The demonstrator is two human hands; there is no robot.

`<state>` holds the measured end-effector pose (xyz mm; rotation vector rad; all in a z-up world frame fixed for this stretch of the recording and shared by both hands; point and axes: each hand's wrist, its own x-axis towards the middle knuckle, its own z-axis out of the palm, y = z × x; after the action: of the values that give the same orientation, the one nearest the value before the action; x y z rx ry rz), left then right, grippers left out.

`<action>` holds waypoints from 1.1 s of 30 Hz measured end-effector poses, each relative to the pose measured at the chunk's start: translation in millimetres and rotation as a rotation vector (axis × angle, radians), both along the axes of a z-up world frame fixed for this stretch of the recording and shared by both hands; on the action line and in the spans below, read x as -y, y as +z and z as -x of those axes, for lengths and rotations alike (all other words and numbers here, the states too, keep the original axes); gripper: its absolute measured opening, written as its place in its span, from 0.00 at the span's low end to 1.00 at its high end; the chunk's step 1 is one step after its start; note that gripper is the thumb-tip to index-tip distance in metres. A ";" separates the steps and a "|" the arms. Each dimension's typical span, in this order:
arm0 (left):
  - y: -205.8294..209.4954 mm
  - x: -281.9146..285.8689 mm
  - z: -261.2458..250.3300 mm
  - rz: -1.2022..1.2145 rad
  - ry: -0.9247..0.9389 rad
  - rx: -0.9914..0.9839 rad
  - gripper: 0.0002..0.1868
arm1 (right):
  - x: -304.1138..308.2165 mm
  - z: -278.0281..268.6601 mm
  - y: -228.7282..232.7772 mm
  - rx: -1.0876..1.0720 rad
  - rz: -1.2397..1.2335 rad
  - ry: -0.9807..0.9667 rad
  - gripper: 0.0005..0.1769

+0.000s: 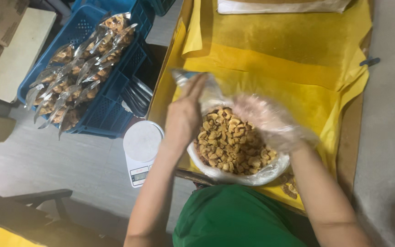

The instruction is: The person scoops snack pieces from a large bag into small clear plastic bags, weighs each filled bag on a digital scale, and places the sealed bags into a blue crate. The process is repeated continuously throughout the clip.

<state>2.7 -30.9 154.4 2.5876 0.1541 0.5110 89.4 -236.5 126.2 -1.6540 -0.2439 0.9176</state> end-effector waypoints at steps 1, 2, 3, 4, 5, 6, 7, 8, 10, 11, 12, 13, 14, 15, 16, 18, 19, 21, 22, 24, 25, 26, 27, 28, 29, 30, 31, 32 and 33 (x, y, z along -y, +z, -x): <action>5.9 -11.3 13.2 0.002 0.031 0.068 0.39 | -5.6 0.2 -15.4 -0.170 0.216 0.062 0.31; 10.5 -19.2 24.9 0.013 0.037 0.072 0.38 | -16.7 4.9 -34.1 -0.105 0.323 0.219 0.33; 14.4 -25.9 36.2 0.027 0.043 0.078 0.38 | -34.9 6.1 -54.1 0.141 0.404 0.442 0.35; 17.1 -30.7 44.8 0.041 0.049 0.085 0.38 | -54.1 6.0 -73.7 0.400 0.487 0.630 0.38; 18.7 -33.7 52.5 0.084 0.073 0.033 0.37 | -73.0 6.9 -92.7 0.589 0.520 0.716 0.40; 19.8 -36.0 59.2 0.128 0.098 -0.018 0.36 | -91.9 8.0 -110.0 0.727 0.561 0.749 0.43; 20.3 -37.3 63.7 0.171 0.120 -0.070 0.35 | -108.1 10.4 -125.1 0.831 0.593 0.760 0.46; 20.4 -38.3 66.7 0.168 0.132 -0.070 0.35 | -124.2 14.0 -137.6 0.880 0.670 0.766 0.48; 19.0 -41.1 66.8 0.163 0.150 -0.064 0.35 | -138.8 16.6 -154.2 0.937 0.700 0.736 0.49; 18.6 -42.8 67.1 0.163 0.145 -0.061 0.35 | -140.5 20.6 -158.7 0.961 0.717 0.718 0.50; 18.2 -44.3 67.6 0.163 0.139 -0.059 0.35 | -137.4 25.3 -161.2 0.953 0.693 0.727 0.49; 16.8 -45.5 65.4 0.165 0.129 -0.047 0.35 | -128.2 25.8 -162.0 0.952 0.676 0.730 0.49; 15.3 -46.4 63.3 0.187 0.119 -0.039 0.35 | -116.4 26.2 -162.1 0.951 0.659 0.733 0.49; 13.8 -47.1 61.9 0.210 0.111 -0.033 0.36 | -100.8 28.3 -162.1 0.878 0.619 0.682 0.45; 12.7 -47.1 61.5 0.234 0.103 -0.026 0.36 | -81.8 32.2 -161.9 0.805 0.578 0.631 0.41; 11.9 -46.0 61.9 0.255 0.109 -0.020 0.35 | -51.0 32.2 -163.6 0.929 0.473 0.573 0.35; 11.1 -45.0 63.2 0.269 0.114 -0.023 0.35 | -38.0 32.8 -166.0 1.112 0.405 0.571 0.33; 9.9 -42.9 64.5 0.294 0.112 -0.027 0.34 | -30.9 30.8 -174.9 1.343 0.262 0.515 0.30; 9.7 -41.7 64.4 0.305 0.112 -0.026 0.34 | -37.5 29.3 -181.1 1.391 0.192 0.458 0.27; 11.0 -40.4 66.9 0.332 0.120 -0.050 0.34 | -57.8 34.2 -193.9 1.344 0.080 0.459 0.24; 11.5 -40.6 67.3 0.344 0.121 -0.060 0.34 | -82.0 42.0 -202.3 1.256 0.042 0.515 0.22; 12.5 -41.1 68.1 0.318 0.110 -0.043 0.35 | -102.7 50.6 -208.9 1.168 0.004 0.569 0.22; 13.5 -41.4 68.3 0.296 0.098 -0.028 0.35 | -113.2 59.1 -213.1 1.282 0.094 0.524 0.25; 14.4 -42.1 68.1 0.273 0.085 -0.013 0.35 | -119.8 65.7 -215.9 1.394 0.186 0.475 0.29; 15.7 -43.9 68.1 0.268 0.072 -0.008 0.35 | -124.6 69.3 -217.1 1.502 0.278 0.423 0.32; 16.1 -46.3 68.1 0.262 0.059 -0.003 0.34 | -123.7 68.8 -217.1 1.505 0.259 0.489 0.32; 14.7 -46.1 70.7 0.264 0.043 -0.004 0.34 | -111.7 71.2 -215.6 1.500 0.247 0.558 0.33; 13.3 -45.5 74.2 0.265 0.035 -0.005 0.34 | -100.9 73.2 -211.9 1.493 0.234 0.626 0.34; 12.4 -43.7 73.4 0.265 0.029 0.007 0.34 | -91.2 67.0 -204.5 1.236 0.493 0.776 0.31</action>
<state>-70.7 12.9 166.9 2.3276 0.2404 0.4751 22.4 -145.4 -78.2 -2.4771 -1.6893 0.3406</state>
